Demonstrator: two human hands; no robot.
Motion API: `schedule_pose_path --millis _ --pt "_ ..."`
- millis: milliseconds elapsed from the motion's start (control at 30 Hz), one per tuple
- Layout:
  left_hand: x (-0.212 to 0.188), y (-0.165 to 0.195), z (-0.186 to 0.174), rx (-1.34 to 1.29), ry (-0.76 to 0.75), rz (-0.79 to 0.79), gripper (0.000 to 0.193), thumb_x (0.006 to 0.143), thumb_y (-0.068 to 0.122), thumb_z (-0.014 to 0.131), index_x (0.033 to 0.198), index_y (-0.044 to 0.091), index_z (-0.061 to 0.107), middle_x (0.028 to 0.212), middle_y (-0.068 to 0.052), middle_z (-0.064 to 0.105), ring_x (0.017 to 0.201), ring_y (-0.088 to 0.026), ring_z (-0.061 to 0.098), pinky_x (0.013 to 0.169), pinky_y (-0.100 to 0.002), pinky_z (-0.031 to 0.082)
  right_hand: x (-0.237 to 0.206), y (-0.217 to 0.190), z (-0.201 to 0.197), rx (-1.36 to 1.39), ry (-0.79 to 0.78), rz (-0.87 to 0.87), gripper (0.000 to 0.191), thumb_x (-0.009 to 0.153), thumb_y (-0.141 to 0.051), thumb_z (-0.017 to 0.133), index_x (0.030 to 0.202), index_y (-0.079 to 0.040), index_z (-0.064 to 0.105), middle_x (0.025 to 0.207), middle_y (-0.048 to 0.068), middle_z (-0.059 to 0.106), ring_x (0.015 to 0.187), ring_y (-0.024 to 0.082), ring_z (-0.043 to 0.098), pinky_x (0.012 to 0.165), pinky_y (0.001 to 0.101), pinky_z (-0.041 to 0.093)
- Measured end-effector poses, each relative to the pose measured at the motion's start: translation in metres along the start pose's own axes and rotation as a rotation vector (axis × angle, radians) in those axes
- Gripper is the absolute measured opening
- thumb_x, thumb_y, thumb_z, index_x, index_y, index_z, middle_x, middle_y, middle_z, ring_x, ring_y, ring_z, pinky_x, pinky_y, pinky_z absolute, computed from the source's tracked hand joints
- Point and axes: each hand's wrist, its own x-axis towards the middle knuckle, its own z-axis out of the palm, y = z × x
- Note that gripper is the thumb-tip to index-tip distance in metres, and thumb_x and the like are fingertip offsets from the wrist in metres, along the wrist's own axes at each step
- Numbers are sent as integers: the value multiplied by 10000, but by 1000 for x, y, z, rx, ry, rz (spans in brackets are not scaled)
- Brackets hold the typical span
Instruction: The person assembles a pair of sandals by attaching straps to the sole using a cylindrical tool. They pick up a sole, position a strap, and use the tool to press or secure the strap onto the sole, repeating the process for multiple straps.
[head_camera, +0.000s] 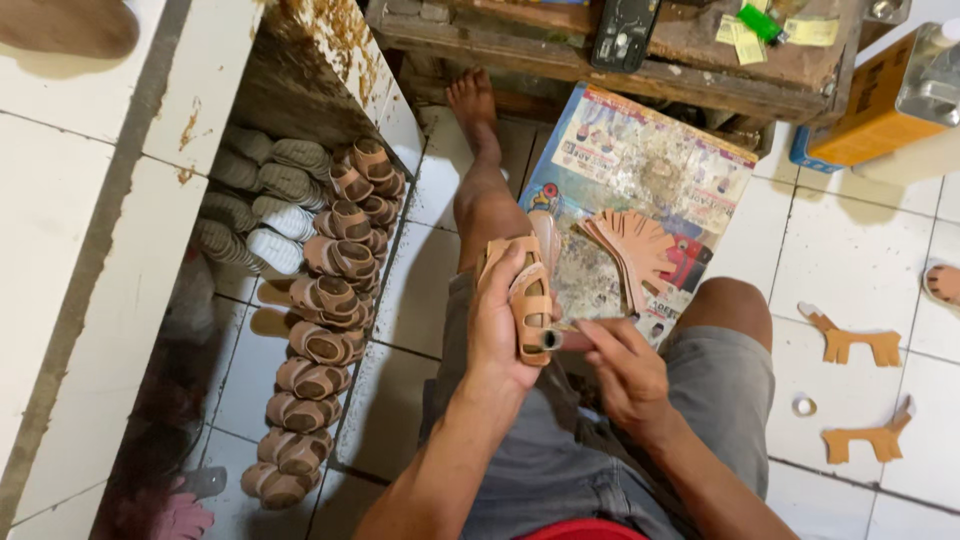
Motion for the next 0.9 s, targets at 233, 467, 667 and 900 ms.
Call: schedule_pose_path --millis 233,467,667,900 --pt "1 0 9 0 20 -18 251 949 350 673 1054 128 622 693 -36 610 542 -154 617 478 -297 521 -6 1 -5 -53 13 -33 367 930 38 642 1295 -2 639 1090 173 669 960 276 673 849 332 541" --pt "-3 2 4 24 -4 27 255 954 333 690 1037 96 649 723 -22 625 532 -144 594 470 -297 498 -3 2 -5 74 56 72 370 942 86 611 1307 31 632 1101 151 705 953 266 703 848 340 555" --pt "-10 -4 7 24 -47 -18 284 962 357 684 1009 80 643 698 -54 603 538 -168 616 489 -297 514 -9 2 1 52 -12 -44 365 931 61 613 1295 28 624 1114 205 667 954 270 673 839 320 549" --pt "-10 6 8 46 -103 112 240 1002 283 654 1046 49 632 828 -42 640 613 -134 624 509 -283 512 -8 0 -5 158 110 87 371 972 86 572 1337 32 614 1080 161 693 932 256 690 855 319 546"
